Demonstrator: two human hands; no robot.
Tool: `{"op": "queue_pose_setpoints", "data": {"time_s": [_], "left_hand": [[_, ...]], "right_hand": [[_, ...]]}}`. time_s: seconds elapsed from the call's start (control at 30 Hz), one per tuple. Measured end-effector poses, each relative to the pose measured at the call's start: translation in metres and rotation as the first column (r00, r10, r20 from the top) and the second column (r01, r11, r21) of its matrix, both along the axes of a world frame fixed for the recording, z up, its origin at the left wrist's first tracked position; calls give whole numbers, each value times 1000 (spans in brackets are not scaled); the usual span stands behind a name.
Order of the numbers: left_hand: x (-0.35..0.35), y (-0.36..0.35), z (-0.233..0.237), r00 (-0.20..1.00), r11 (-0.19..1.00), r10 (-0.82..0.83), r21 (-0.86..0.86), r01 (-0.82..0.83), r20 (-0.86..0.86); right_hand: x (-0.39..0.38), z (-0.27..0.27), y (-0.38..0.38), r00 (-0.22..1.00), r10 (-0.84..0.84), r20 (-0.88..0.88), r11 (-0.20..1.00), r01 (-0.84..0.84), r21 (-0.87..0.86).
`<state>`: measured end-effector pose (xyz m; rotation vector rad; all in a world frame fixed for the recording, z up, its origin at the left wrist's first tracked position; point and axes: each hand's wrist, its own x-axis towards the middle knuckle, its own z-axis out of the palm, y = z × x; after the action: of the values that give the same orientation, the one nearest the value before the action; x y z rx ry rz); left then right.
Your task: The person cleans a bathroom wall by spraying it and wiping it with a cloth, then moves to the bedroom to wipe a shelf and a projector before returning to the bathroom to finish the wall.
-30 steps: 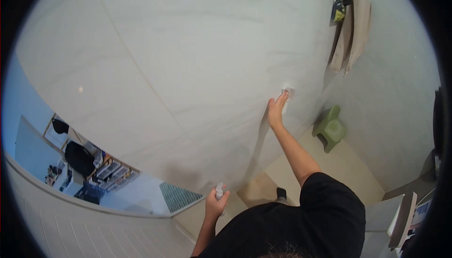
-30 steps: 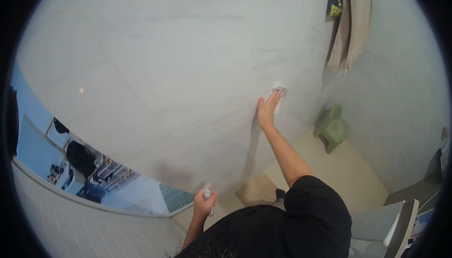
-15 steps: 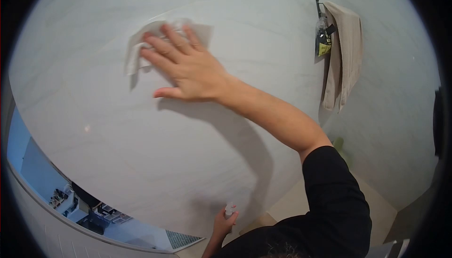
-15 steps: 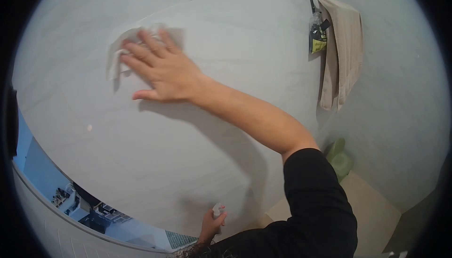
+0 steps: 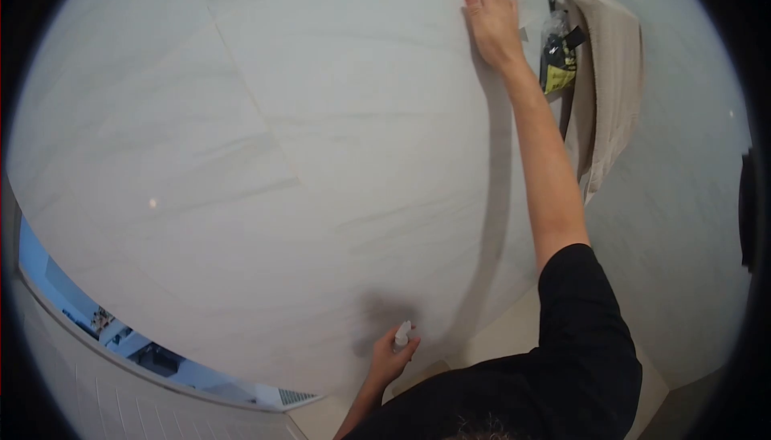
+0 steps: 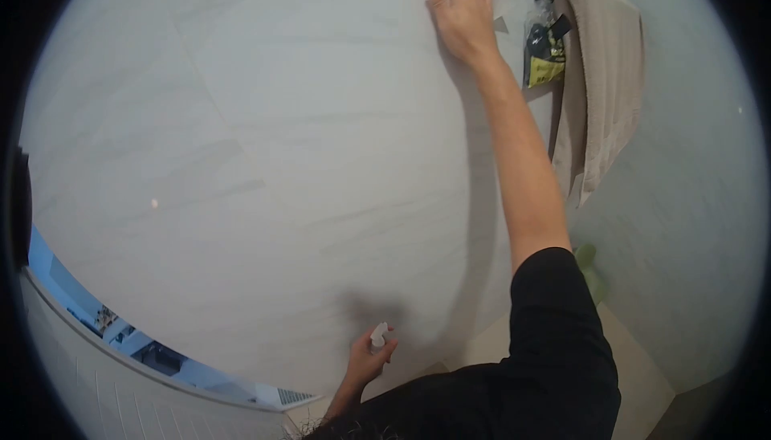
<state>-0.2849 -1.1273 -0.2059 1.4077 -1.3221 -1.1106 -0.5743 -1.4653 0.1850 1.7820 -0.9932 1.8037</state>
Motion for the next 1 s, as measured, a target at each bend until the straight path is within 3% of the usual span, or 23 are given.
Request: {"op": "queue_pose_setpoints", "data": {"time_s": [0.03,0.1,0.13,0.2,0.23,0.3,0.37,0.43,0.5,0.53,0.6,0.7,0.77,0.83,0.9,1.0], "left_hand": [[-2,-1,2,1000,1000,-1,-4,1,5],[-5,-5,19,999,1000,-8,19,7,46],[-6,-9,24,999,999,17,34,-18,40],[-3,-20,34,991,984,8,-175,16,135],[-4,-27,50,991,984,28,-177,-4,133],[-11,-29,101,956,936,27,-342,78,291],[-15,-33,153,947,787,47,-595,161,319],[-17,-30,202,980,617,66,-779,108,188],[-20,-35,236,990,575,-81,-817,-46,-113],[-22,-45,249,989,556,-86,-830,-51,-119],[-26,-64,274,981,657,-33,-744,-125,-193],[-33,-86,270,976,708,-1,-689,-151,-216],[-34,-86,265,982,702,2,-699,-134,-187],[-36,-88,254,987,709,11,-695,-123,-163],[-42,-96,231,1000,775,-12,-632,-6,-24],[-55,-101,170,999,839,-17,-544,-6,-37]], "right_hand": [[-1,-18,-2,1000,22,-4,999,-22,24],[2,-64,2,997,72,-22,978,-74,-193],[3,-94,6,996,89,-4,980,-88,-179],[5,-167,16,995,86,52,988,-79,-134],[4,-204,20,994,64,89,993,-55,-101],[-6,-277,36,994,25,106,999,-28,21],[-13,-322,57,988,-3,155,986,-23,167],[-30,-363,77,946,-15,324,890,-136,436],[-38,-390,103,933,-48,358,830,-163,534],[-41,-412,112,942,-71,327,839,-121,531],[-49,-448,131,953,-87,289,823,-94,560],[-56,-490,174,956,-123,267,740,-90,666],[-63,-525,196,959,-185,214,603,-61,795],[-66,-556,218,974,-140,180,584,-65,809],[-71,-591,234,978,-135,156,544,-58,837],[-81,-617,253,985,-135,109,467,-34,883]]}}
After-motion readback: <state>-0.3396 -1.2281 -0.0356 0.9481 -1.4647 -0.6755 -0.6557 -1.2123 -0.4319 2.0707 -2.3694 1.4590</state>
